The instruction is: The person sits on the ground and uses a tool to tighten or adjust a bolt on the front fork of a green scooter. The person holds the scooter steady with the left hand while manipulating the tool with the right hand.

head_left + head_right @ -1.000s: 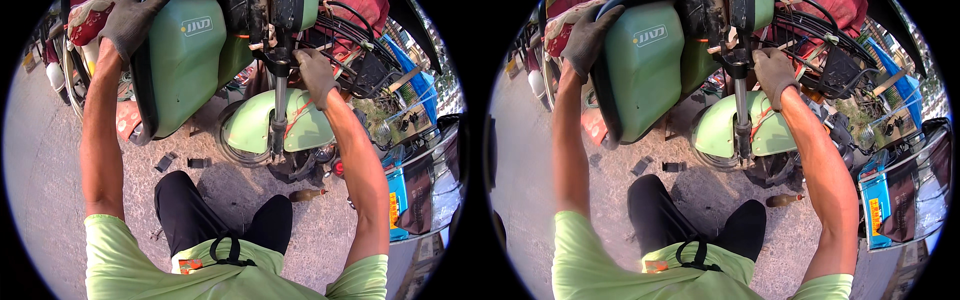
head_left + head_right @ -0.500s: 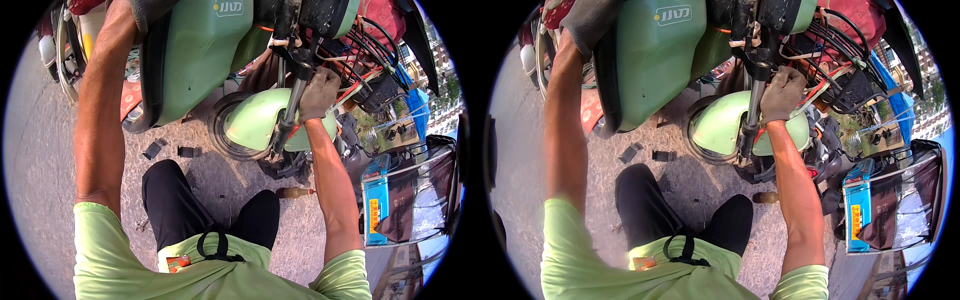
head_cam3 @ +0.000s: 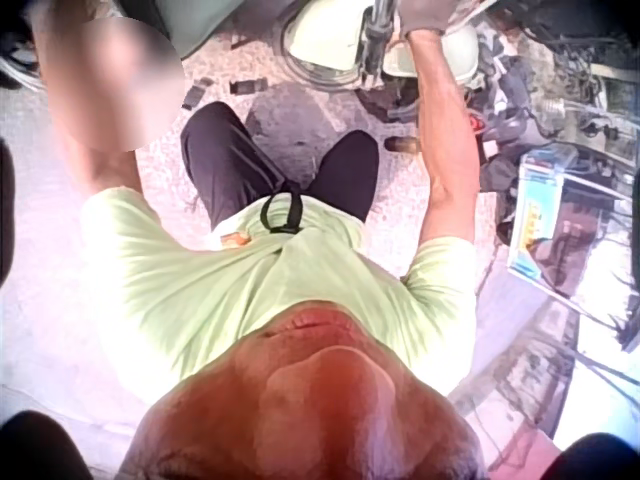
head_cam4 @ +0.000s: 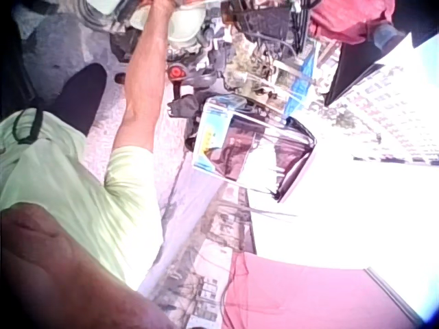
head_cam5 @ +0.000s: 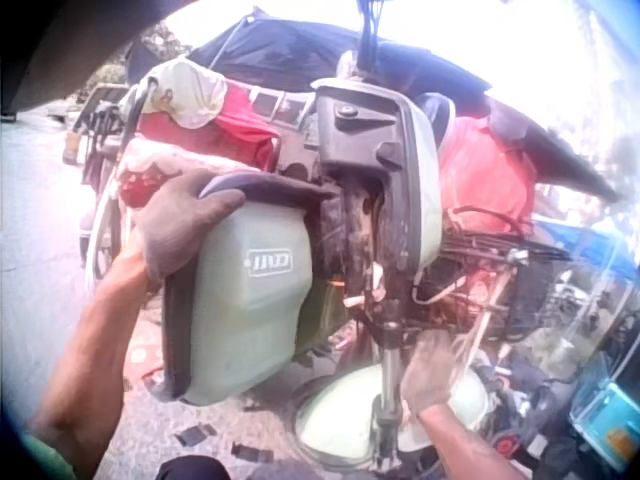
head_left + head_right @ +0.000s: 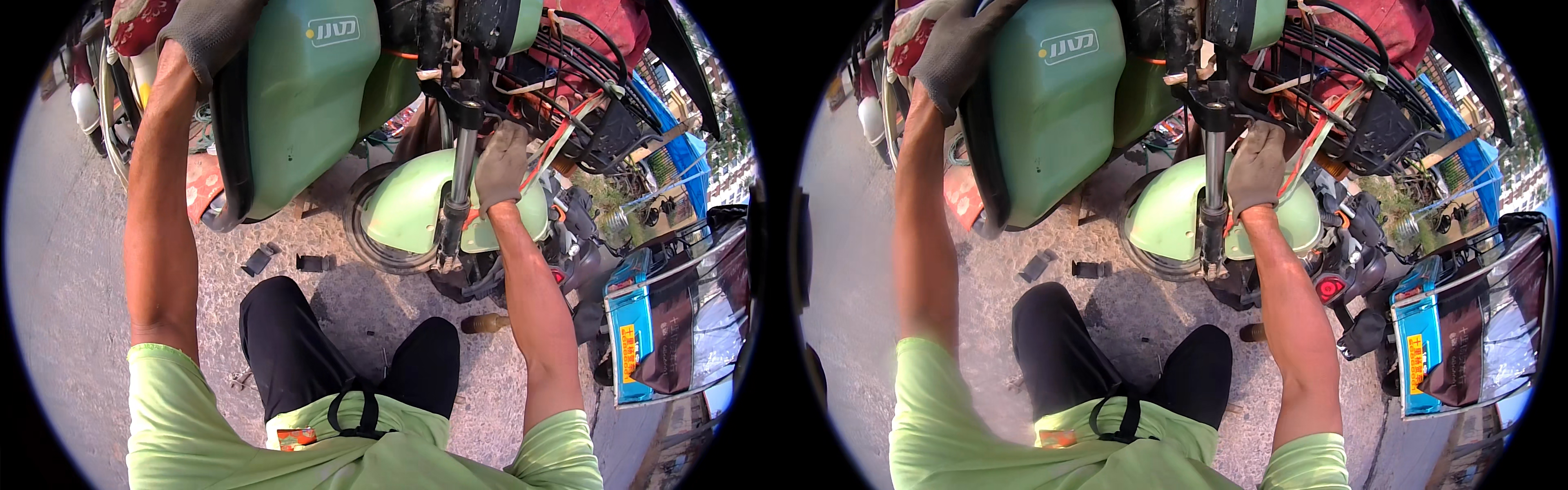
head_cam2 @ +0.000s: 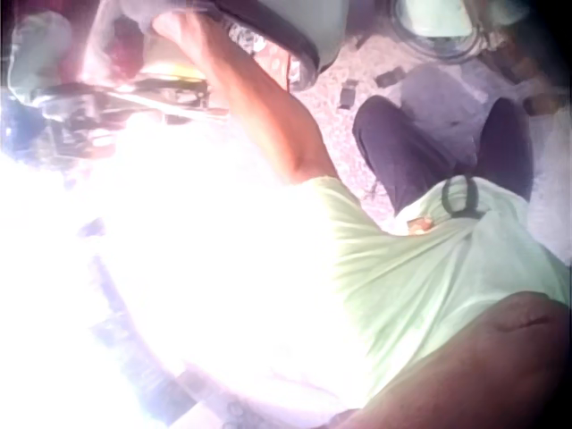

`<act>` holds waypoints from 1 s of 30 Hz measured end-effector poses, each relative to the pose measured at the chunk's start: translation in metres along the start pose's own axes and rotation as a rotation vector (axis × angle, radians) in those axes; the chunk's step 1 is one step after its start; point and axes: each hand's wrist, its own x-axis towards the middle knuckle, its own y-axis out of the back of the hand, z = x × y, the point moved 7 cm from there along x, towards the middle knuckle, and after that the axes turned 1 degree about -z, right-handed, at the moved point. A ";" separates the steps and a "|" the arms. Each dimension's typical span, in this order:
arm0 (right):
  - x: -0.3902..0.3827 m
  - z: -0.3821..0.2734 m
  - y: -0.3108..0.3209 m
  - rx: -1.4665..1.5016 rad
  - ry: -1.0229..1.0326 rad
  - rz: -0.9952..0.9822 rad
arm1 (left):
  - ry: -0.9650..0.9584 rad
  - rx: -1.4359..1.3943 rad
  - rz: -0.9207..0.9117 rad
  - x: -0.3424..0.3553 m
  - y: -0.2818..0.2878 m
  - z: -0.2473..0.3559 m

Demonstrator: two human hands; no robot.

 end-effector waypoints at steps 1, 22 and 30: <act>0.004 -0.006 0.006 -0.113 0.088 -0.088 | 0.004 -0.031 -0.023 0.001 -0.003 0.000; 0.028 0.033 -0.009 -0.513 0.231 -0.564 | -0.096 -0.111 0.015 0.024 0.000 -0.004; 0.029 0.018 -0.007 -0.381 0.185 -0.521 | -0.128 -0.123 -0.038 0.032 0.006 -0.010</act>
